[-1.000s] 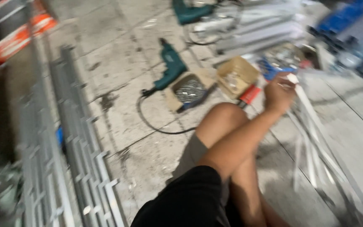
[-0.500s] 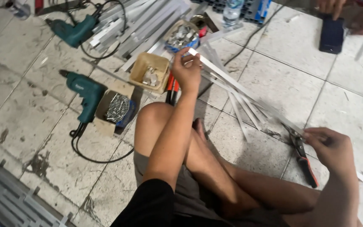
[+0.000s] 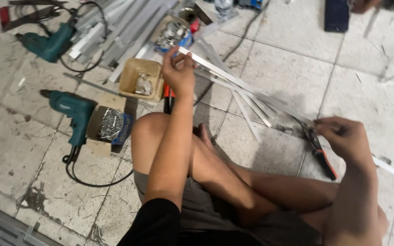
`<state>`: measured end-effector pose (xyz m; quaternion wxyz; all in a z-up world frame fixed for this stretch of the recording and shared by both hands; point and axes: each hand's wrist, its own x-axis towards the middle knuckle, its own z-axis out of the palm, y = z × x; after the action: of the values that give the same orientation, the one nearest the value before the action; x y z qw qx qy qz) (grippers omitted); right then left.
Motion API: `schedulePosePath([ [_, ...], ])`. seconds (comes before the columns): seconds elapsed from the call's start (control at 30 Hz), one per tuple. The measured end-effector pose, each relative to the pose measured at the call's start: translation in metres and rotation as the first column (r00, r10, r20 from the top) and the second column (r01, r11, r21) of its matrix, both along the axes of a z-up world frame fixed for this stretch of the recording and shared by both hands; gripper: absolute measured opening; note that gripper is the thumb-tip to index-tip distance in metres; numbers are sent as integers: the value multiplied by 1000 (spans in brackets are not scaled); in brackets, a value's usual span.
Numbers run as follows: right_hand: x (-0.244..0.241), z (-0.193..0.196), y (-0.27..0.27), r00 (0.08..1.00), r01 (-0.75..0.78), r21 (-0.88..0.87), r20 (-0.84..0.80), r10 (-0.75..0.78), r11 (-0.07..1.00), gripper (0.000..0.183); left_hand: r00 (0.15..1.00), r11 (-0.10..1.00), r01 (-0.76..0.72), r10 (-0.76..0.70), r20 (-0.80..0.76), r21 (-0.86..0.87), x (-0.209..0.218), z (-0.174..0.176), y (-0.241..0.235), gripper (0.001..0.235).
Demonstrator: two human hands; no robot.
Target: The person handles several white metal strips by hand while sitting on the floor, lining them up and using snips to cut off pieces.
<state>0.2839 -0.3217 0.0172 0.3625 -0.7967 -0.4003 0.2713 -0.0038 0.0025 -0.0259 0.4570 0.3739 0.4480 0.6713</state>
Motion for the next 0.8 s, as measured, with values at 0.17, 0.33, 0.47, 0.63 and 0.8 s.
schedulePosePath([
  [0.17, 2, -5, 0, 999, -11, -10, 45, 12, 1000, 12, 996, 990, -4, 16, -88, 139, -8, -25, 15, 38],
  [0.33, -3, 1, 4, 1000, -19, -58, 7, 20, 998, 18, 999, 997, -4, 1, 41, 76, -14, -7, 10, 34],
  [0.47, -4, 2, 5, 998, -17, -33, -64, 15, 999, 17, 999, 1000, 22, -22, -39, 4, -19, 11, 1, 33],
  [0.63, -6, 3, 7, 996, -6, -26, -88, 3, 1000, 15, 996, 1000, 1, 2, -93, 24, -21, 17, -3, 28],
  [0.8, -3, -3, 7, 1000, -1, -60, -28, -1, 998, 15, 995, 999, 12, -9, -102, 31, -22, 17, -3, 24],
])
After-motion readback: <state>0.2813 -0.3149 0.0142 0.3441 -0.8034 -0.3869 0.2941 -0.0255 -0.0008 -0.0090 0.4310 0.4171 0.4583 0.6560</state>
